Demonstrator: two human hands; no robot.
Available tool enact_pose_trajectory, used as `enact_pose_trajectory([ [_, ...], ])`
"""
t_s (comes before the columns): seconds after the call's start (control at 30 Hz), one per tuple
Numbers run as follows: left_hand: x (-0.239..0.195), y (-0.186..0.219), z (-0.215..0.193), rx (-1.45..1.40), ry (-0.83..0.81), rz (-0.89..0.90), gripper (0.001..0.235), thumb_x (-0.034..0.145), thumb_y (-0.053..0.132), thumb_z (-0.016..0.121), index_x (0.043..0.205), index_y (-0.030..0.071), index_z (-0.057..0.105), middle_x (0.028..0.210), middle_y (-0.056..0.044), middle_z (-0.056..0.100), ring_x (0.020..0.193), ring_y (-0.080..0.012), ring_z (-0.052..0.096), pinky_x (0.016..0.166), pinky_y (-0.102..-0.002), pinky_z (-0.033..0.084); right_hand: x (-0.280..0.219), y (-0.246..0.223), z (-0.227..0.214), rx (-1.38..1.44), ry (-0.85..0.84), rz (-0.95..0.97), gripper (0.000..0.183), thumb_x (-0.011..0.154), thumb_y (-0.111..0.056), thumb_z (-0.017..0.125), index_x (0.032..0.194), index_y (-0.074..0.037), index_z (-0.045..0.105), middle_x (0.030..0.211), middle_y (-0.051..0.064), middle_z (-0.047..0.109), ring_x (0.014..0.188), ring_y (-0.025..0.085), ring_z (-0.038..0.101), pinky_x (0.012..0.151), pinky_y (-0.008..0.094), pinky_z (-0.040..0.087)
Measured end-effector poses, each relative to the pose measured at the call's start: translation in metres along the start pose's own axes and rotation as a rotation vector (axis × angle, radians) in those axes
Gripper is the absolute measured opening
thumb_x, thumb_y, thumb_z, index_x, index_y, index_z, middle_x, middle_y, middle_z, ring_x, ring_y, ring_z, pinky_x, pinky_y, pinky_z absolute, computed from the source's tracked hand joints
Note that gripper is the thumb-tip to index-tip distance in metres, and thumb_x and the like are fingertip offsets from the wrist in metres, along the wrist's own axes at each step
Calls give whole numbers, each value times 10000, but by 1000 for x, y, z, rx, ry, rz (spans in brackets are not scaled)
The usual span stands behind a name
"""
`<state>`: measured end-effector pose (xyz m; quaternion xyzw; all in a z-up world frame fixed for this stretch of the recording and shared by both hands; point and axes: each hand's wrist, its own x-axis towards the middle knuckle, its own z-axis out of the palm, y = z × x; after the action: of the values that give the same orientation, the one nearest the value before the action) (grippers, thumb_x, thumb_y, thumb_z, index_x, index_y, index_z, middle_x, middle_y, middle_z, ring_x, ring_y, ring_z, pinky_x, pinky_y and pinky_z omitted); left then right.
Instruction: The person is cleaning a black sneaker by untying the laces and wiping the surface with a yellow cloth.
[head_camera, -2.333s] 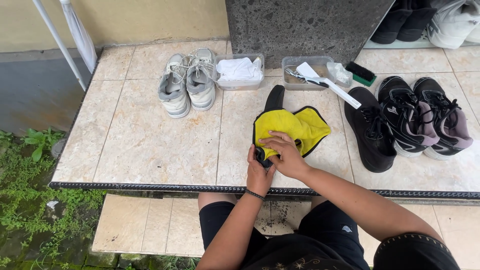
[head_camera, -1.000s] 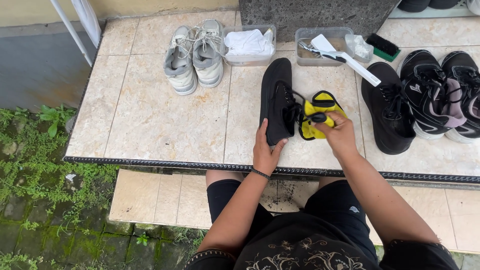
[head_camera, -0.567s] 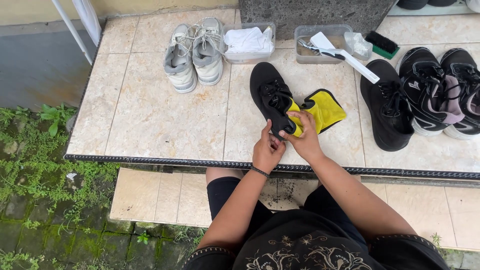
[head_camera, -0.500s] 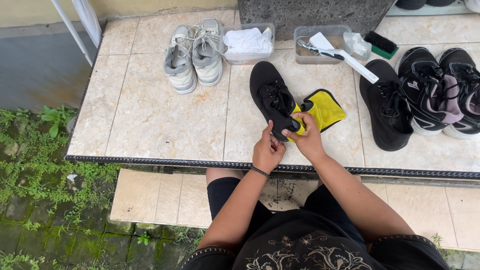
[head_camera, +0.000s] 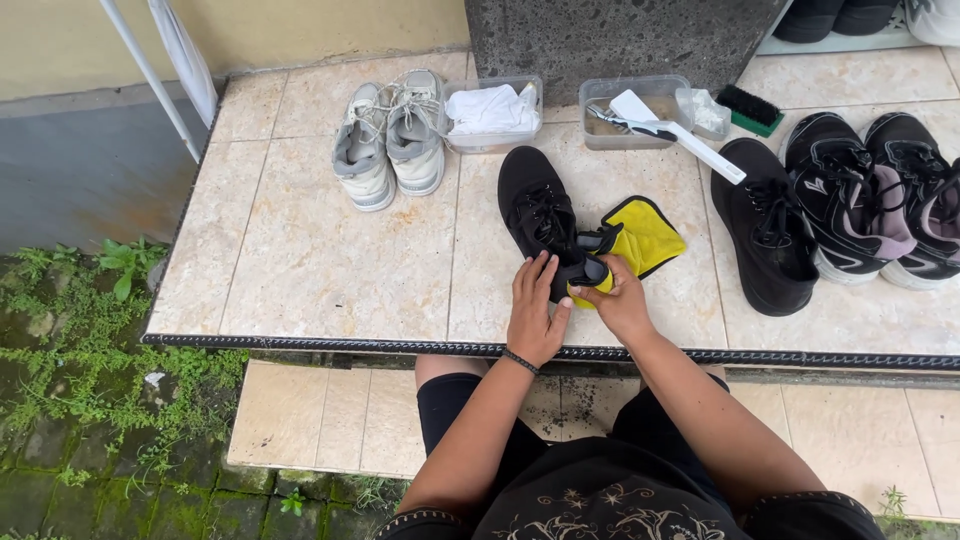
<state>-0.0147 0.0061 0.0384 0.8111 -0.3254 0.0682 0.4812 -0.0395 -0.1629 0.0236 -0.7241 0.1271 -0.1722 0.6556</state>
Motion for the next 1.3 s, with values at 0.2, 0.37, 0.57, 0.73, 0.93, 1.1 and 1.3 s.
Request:
enact_pose_trajectory([
  [0.2,8,-5,4,-1,20,-45,584,1056,423,497,1581,196,378,1507,-123,342,1454,-383,240,1187,-558,236,-8,4,-10,57,-20,43,556,734,-31,906,1231,-71,660,1128,98,652,1100,192,576,1030,352,444],
  [0.37,25,-6,13,92,87,-40,388,983,430,661,1253,172,558,1471,-92,350,1456,-380,239,1169,-566,289,-6,14,2,-211,22,-20,651,696,-52,905,1269,-68,594,1157,203,592,1180,395,594,1074,490,422],
  [0.57,34,-7,20,-89,134,-131,353,991,388,698,945,93,508,1485,-159,386,1495,-482,206,1162,-620,303,-5,-1,-15,-6,49,99,310,780,3,864,1038,-84,715,977,39,690,974,166,605,959,356,478],
  [0.73,32,-1,28,-152,218,-95,320,1066,333,555,890,102,422,1463,-142,444,1494,-522,183,1137,-659,307,-25,-4,1,-55,8,-92,222,821,-24,836,989,-40,692,1063,124,628,1083,272,606,991,438,458],
  [0.93,33,-13,32,-198,307,-119,320,1065,259,553,818,108,416,1361,-114,589,1476,-483,288,1128,-633,330,-30,12,-1,6,-59,-113,282,753,12,876,996,-19,737,1052,136,572,1098,270,567,985,431,439],
  [1.1,28,-16,34,-266,343,-152,346,1034,197,569,749,97,401,1301,-112,662,1451,-447,371,1128,-600,344,-20,37,5,13,-73,-90,279,746,2,882,995,-43,763,1015,129,551,1067,286,566,959,424,431],
  [1.3,25,-24,18,-375,349,-169,357,1003,133,584,707,81,391,1248,-141,705,1421,-443,435,1115,-576,376,-7,16,7,54,-68,-16,302,719,-18,907,977,-61,756,962,93,582,981,226,567,913,367,427],
])
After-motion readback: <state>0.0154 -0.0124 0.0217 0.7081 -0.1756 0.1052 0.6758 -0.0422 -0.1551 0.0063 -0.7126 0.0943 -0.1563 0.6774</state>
